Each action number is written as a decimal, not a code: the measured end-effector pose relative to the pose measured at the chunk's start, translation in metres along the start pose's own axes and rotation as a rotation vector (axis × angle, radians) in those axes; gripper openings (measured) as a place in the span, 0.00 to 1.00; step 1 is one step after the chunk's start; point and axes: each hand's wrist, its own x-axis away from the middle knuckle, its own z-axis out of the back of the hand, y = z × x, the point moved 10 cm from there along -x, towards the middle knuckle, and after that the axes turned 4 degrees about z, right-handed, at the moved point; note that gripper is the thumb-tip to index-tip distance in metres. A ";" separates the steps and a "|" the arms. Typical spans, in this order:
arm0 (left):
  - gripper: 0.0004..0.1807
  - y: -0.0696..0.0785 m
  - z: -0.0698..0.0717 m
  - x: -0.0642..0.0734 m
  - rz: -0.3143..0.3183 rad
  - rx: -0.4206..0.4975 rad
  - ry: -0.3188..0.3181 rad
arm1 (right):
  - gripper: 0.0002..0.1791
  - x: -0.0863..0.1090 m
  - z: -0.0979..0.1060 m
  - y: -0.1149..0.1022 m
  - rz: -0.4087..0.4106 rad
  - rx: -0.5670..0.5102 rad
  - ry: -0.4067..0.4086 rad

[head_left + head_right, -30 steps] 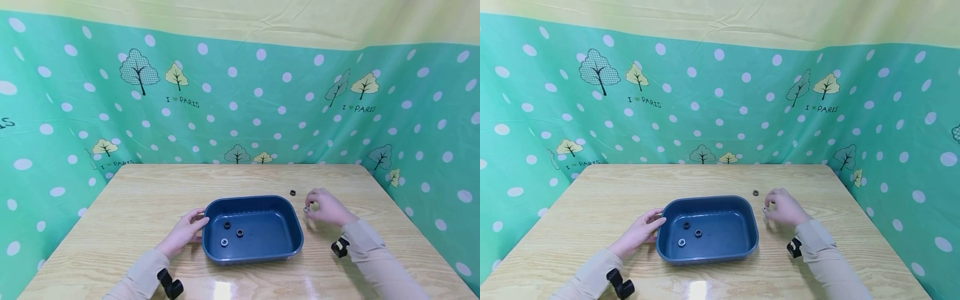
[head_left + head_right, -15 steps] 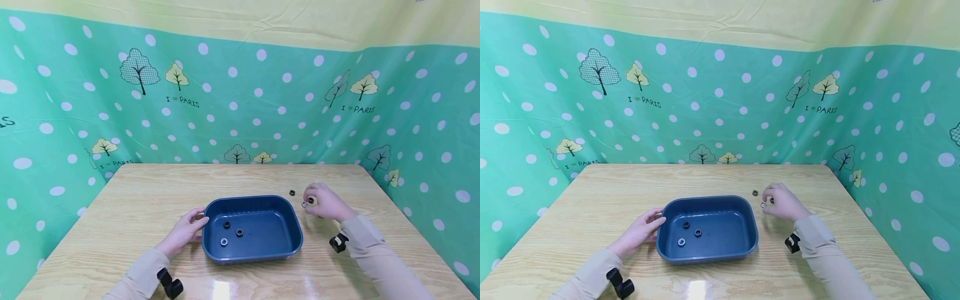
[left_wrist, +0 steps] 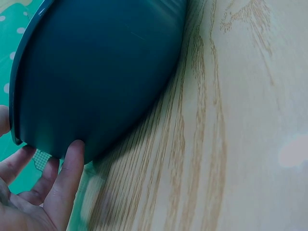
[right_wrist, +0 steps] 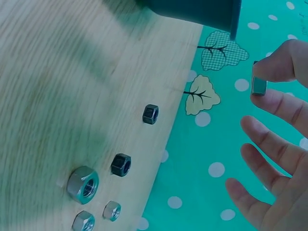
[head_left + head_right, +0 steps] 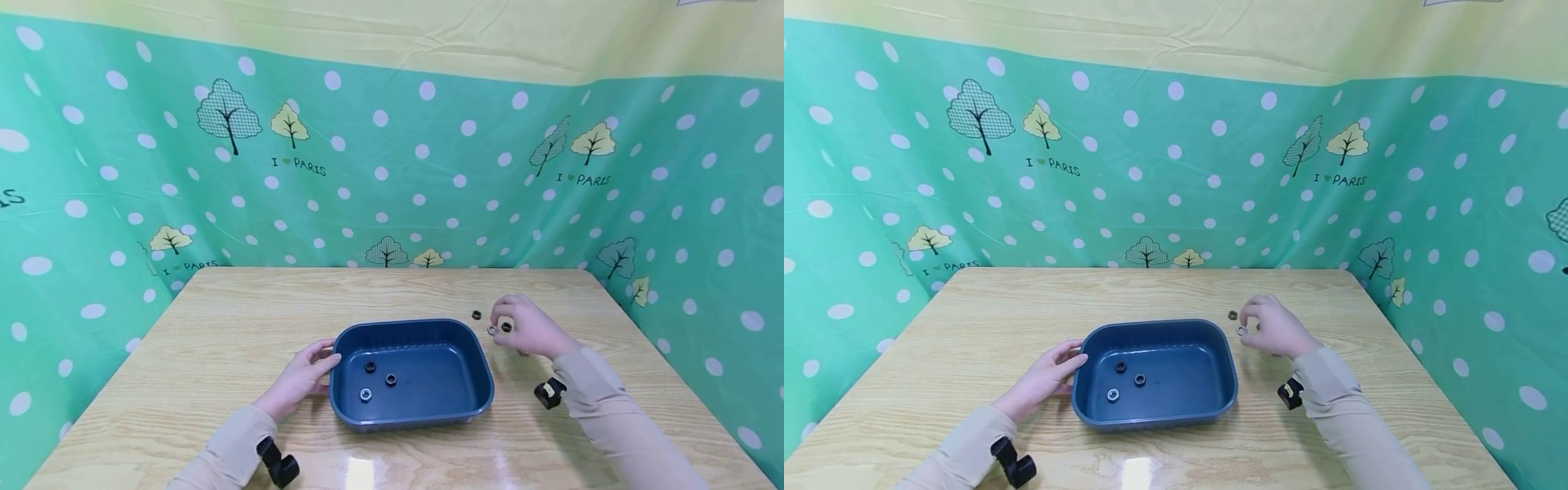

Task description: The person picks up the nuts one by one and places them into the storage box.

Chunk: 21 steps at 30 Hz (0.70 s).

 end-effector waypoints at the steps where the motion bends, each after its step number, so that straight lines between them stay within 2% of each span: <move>1: 0.26 0.000 0.000 0.000 0.000 -0.001 -0.001 | 0.08 -0.001 0.001 -0.001 0.002 -0.004 0.001; 5: 0.26 0.001 0.000 0.001 -0.003 -0.003 -0.006 | 0.07 -0.004 0.002 -0.008 0.022 -0.017 0.000; 12: 0.27 0.003 0.000 0.002 -0.007 0.002 -0.011 | 0.07 -0.012 0.004 -0.016 0.013 -0.034 -0.028; 18: 0.25 0.000 0.001 -0.001 0.004 0.002 -0.003 | 0.08 -0.021 0.007 -0.030 0.081 -0.042 -0.004; 21: 0.25 0.001 0.000 0.000 -0.003 -0.001 -0.020 | 0.07 -0.026 0.007 -0.036 0.104 -0.035 0.006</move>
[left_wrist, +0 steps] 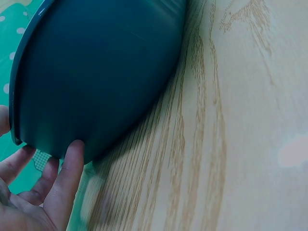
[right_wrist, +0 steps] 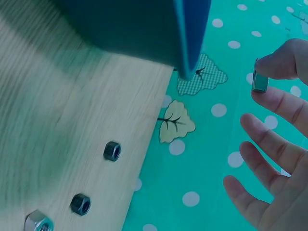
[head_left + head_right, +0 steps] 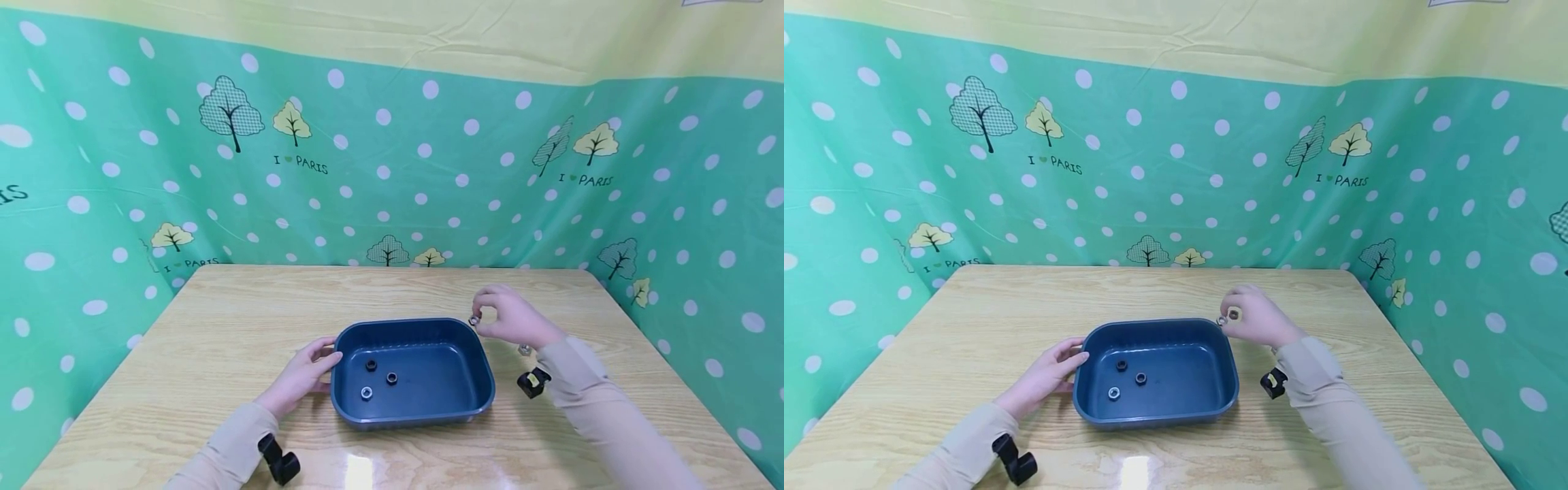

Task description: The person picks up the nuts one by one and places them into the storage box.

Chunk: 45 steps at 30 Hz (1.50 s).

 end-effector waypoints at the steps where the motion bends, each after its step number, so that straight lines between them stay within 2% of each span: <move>1: 0.26 0.000 0.000 0.000 -0.002 0.000 -0.004 | 0.07 -0.002 0.000 -0.001 0.000 -0.001 0.001; 8: 0.26 0.001 -0.001 0.001 -0.001 0.021 -0.007 | 0.06 -0.014 -0.004 -0.012 -0.030 -0.048 -0.013; 25: 0.26 -0.001 0.001 0.002 0.001 0.038 -0.005 | 0.05 -0.041 -0.017 -0.045 0.031 -0.113 -0.008; 37: 0.26 0.002 0.000 0.001 -0.005 0.017 -0.003 | 0.06 -0.048 -0.036 -0.062 0.064 -0.195 -0.001; 45: 0.26 0.001 -0.001 0.001 -0.009 0.021 -0.006 | 0.05 -0.051 -0.051 -0.070 0.052 -0.278 -0.042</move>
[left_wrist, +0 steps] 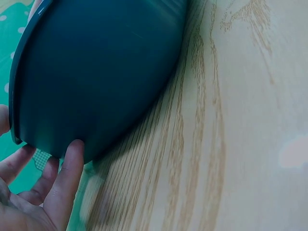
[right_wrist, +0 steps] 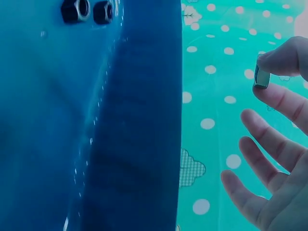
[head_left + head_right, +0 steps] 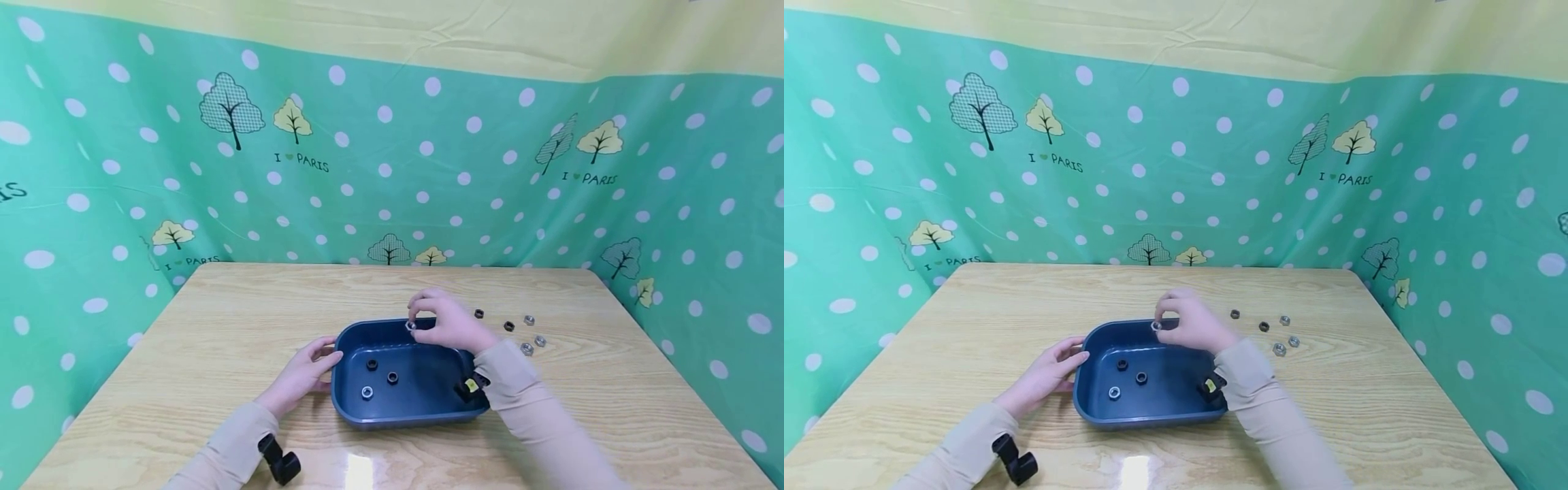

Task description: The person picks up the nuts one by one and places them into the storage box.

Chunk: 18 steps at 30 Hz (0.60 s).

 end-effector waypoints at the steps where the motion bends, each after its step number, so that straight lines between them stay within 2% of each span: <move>1: 0.26 0.000 0.000 0.000 -0.001 0.000 0.001 | 0.05 -0.001 -0.002 -0.001 0.007 -0.007 -0.002; 12: 0.27 -0.001 -0.001 0.000 0.004 -0.020 -0.008 | 0.05 -0.006 -0.021 -0.006 0.023 -0.048 -0.004; 18: 0.26 0.001 -0.002 0.002 0.003 -0.017 -0.013 | 0.05 -0.008 -0.031 -0.008 0.035 -0.105 -0.028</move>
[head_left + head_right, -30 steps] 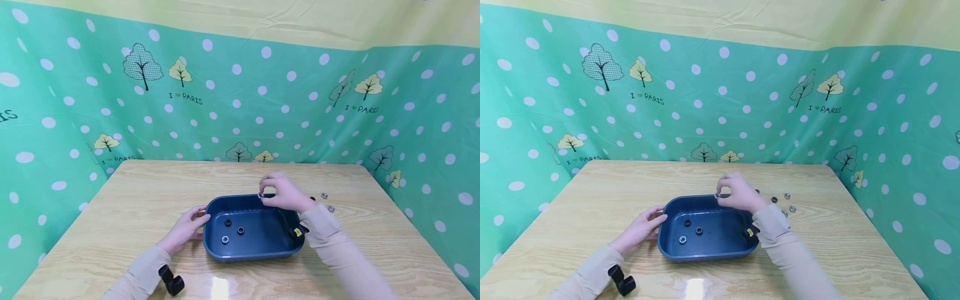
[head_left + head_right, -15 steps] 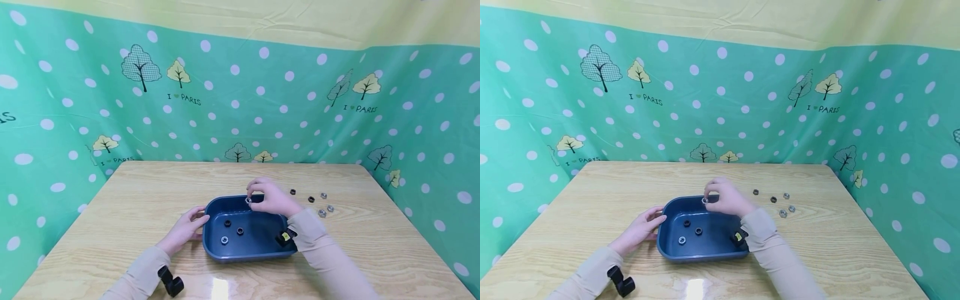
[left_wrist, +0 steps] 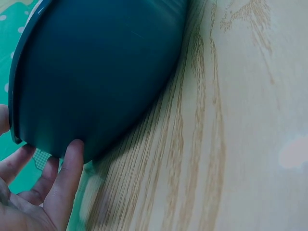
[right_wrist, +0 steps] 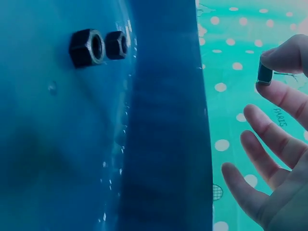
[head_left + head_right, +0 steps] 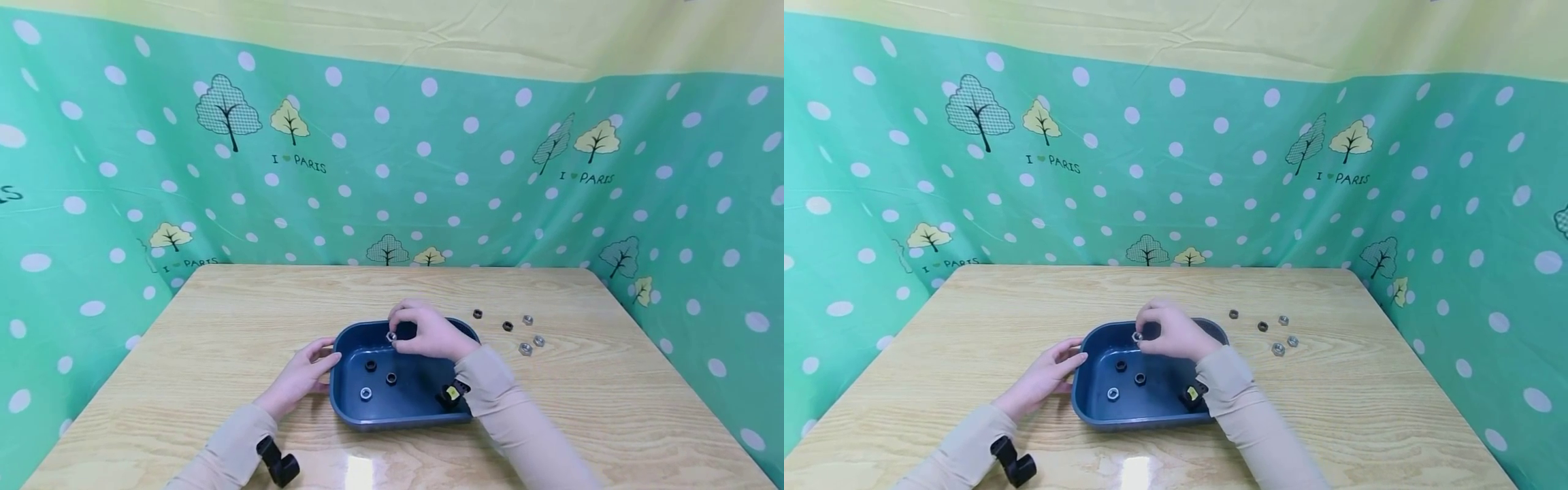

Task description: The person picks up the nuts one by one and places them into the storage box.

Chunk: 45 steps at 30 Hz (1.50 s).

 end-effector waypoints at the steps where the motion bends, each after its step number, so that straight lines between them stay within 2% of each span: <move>1: 0.26 0.000 0.000 0.000 0.001 0.002 0.000 | 0.05 0.000 -0.002 0.000 0.000 -0.014 -0.007; 5: 0.27 0.000 -0.002 -0.001 -0.001 0.005 -0.013 | 0.06 0.002 -0.008 0.002 -0.008 -0.050 -0.026; 12: 0.27 0.000 -0.003 -0.002 -0.004 0.003 -0.011 | 0.05 0.001 -0.014 0.003 0.028 -0.069 -0.033; 19: 0.27 -0.002 -0.001 -0.002 -0.002 0.003 0.001 | 0.05 0.002 -0.031 0.006 0.038 -0.121 -0.129; 26: 0.27 -0.005 0.003 -0.002 0.014 -0.020 0.034 | 0.05 0.003 -0.043 0.010 0.015 -0.095 -0.204; 33: 0.28 -0.006 0.004 -0.004 0.014 -0.015 0.028 | 0.05 0.004 -0.049 0.012 -0.007 -0.045 -0.271; 38: 0.27 -0.003 0.003 -0.004 0.012 -0.007 0.014 | 0.06 0.003 -0.055 0.011 0.012 0.022 -0.325; 45: 0.27 -0.002 0.001 -0.003 0.010 -0.015 0.012 | 0.06 0.007 -0.064 0.010 0.023 0.043 -0.394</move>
